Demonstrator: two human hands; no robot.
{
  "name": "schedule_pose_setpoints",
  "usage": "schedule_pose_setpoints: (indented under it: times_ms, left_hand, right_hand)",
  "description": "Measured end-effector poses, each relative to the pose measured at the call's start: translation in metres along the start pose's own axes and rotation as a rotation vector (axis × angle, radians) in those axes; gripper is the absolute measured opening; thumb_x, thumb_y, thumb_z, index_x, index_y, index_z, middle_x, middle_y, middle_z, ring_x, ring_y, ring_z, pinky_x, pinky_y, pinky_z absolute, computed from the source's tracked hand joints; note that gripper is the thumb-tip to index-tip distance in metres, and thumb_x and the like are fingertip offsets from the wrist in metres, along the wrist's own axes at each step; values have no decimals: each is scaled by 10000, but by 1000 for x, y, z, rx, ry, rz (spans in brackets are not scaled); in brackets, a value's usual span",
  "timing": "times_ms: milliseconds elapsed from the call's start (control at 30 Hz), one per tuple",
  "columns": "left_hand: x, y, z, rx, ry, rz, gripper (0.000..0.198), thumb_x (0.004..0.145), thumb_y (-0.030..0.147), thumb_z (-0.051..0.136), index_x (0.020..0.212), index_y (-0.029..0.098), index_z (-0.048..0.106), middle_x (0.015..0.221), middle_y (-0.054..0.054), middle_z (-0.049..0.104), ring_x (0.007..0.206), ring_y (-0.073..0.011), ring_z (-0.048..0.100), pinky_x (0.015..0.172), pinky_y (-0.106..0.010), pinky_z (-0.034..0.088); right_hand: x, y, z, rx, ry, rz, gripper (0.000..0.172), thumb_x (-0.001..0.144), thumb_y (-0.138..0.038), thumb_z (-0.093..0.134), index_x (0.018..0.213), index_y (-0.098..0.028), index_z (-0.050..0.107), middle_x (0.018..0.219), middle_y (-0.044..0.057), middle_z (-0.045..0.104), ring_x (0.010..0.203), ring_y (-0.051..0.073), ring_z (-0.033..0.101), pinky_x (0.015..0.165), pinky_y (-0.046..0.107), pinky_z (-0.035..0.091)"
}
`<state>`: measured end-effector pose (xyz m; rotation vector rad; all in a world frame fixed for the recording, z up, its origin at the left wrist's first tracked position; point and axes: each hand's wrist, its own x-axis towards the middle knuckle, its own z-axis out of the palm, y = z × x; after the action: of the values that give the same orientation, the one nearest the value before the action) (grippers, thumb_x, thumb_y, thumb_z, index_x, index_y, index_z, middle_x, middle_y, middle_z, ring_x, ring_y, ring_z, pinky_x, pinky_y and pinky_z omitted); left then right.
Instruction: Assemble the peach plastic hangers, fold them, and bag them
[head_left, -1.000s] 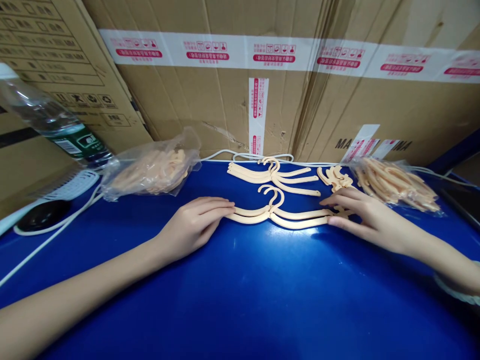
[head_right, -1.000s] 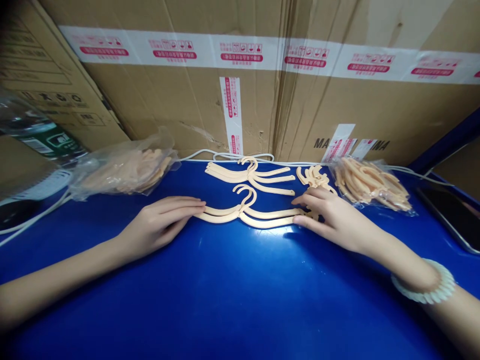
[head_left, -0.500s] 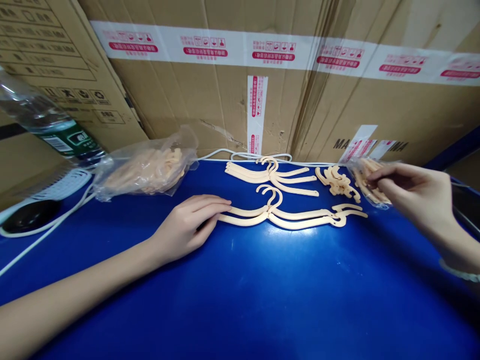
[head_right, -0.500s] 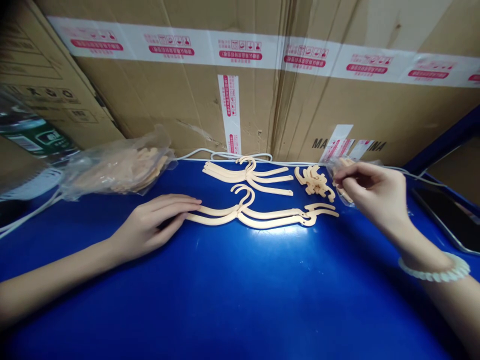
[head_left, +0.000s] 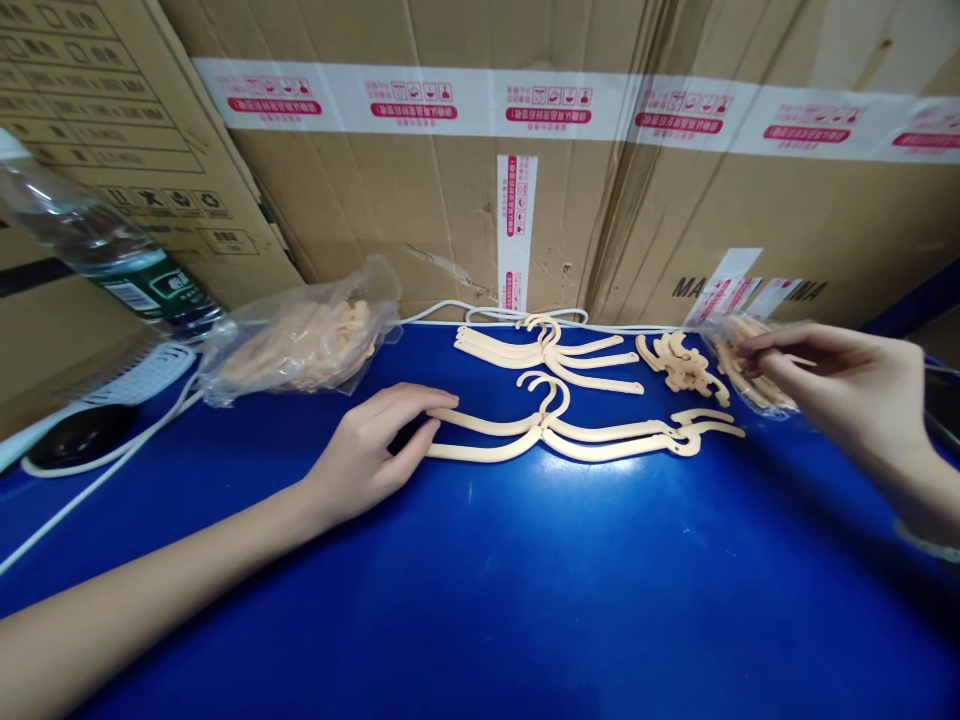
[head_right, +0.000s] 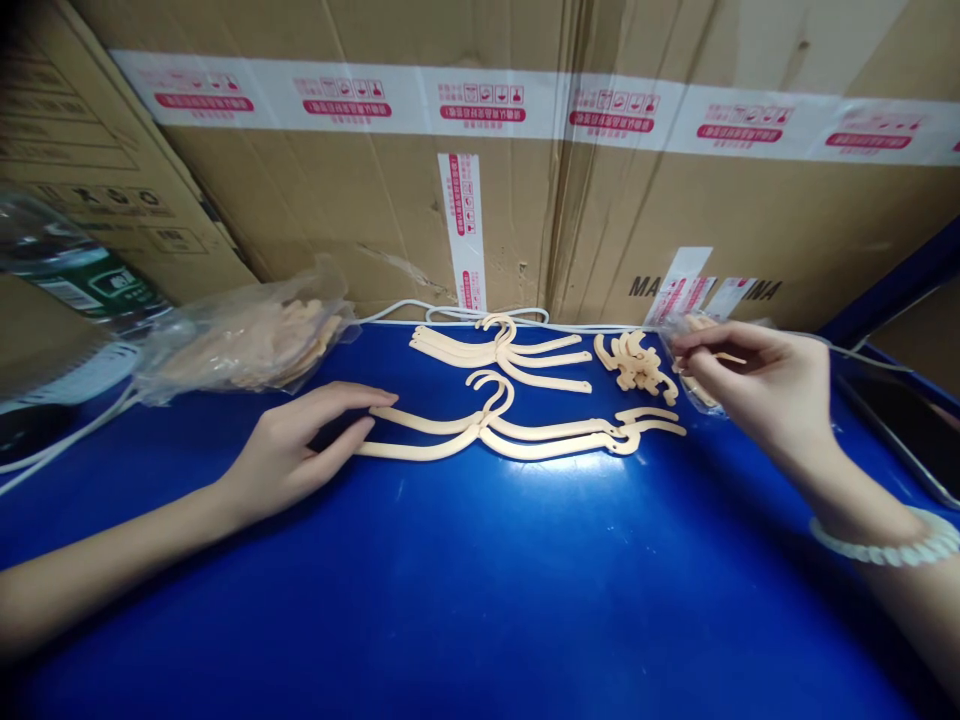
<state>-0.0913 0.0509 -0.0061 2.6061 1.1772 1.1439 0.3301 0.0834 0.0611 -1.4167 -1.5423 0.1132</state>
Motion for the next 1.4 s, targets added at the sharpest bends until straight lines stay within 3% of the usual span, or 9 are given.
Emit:
schedule_pose_setpoints:
  times_ms: [300, 433, 567, 700, 800, 900, 1033, 1267, 1400]
  left_hand:
    - [-2, -1, 0, -5, 6, -11, 229, 971, 166, 528, 1165, 170, 650, 1134, -95, 724, 1063, -227, 683, 940, -384, 553]
    - [-2, -2, 0, 0, 1, -8, 233, 975, 178, 523, 1172, 178, 647, 1130, -91, 726, 1058, -229, 685, 932, -387, 554]
    - [-2, -2, 0, -3, -3, -3, 227, 976, 177, 524, 1169, 178, 644, 1130, -92, 727, 1054, -229, 685, 931, -391, 553]
    - [-1, -2, 1, -2, -8, 10, 215, 969, 157, 536, 1154, 162, 646, 1128, -94, 727, 1052, -224, 684, 934, -380, 545]
    - [-1, -1, 1, -5, -9, 19, 214, 967, 143, 541, 1153, 156, 646, 1124, -94, 728, 1052, -219, 682, 940, -375, 538]
    - [-1, -2, 0, -11, -4, 23, 218, 965, 137, 547, 1159, 156, 645, 1129, -96, 726, 1055, -217, 680, 943, -375, 535]
    - [-1, -2, 0, -14, -9, 24, 221, 964, 137, 547, 1161, 162, 646, 1131, -93, 725, 1059, -219, 677, 943, -378, 531]
    - [-1, -1, 0, -3, -17, 11, 221, 969, 153, 539, 1162, 161, 646, 1139, -90, 721, 1068, -225, 674, 946, -381, 527]
    - [-2, -1, 1, -2, -24, 1, 212, 971, 156, 540, 1154, 161, 648, 1141, -91, 722, 1070, -224, 672, 951, -392, 526]
  right_hand:
    - [-3, -6, 2, -41, 85, -24, 248, 726, -352, 759, 845, -137, 794, 835, 93, 784, 758, 235, 752, 822, 371, 642]
    - [-4, -7, 3, 0, 53, -16, 277, 713, -365, 793, 874, -140, 803, 829, 87, 785, 747, 235, 754, 822, 370, 642]
    - [-3, -7, 4, 48, 67, 28, 229, 783, -352, 726, 840, -138, 783, 708, 76, 756, 624, 216, 734, 643, 321, 636]
    - [0, -4, 2, 74, -93, 56, 315, 873, -357, 596, 649, -156, 690, 612, 67, 706, 513, 172, 676, 512, 262, 571]
    - [2, -1, 2, -7, -179, 9, 358, 880, -412, 597, 630, -166, 669, 584, 60, 686, 474, 153, 628, 457, 243, 510]
    - [0, -3, 1, -18, -168, -17, 344, 849, -453, 649, 677, -159, 703, 592, 56, 687, 473, 140, 595, 447, 238, 472]
    - [-3, -7, -1, -42, -172, -49, 333, 741, -447, 773, 579, -166, 694, 529, 36, 660, 456, 119, 544, 454, 234, 432]
    - [-5, -1, 2, -97, -195, -55, 272, 803, -416, 727, 702, -165, 745, 556, 33, 686, 464, 134, 586, 465, 238, 479]
    - [-8, -3, 8, 3, -170, -84, 210, 791, -380, 716, 754, -176, 742, 630, 38, 721, 515, 153, 645, 521, 256, 552]
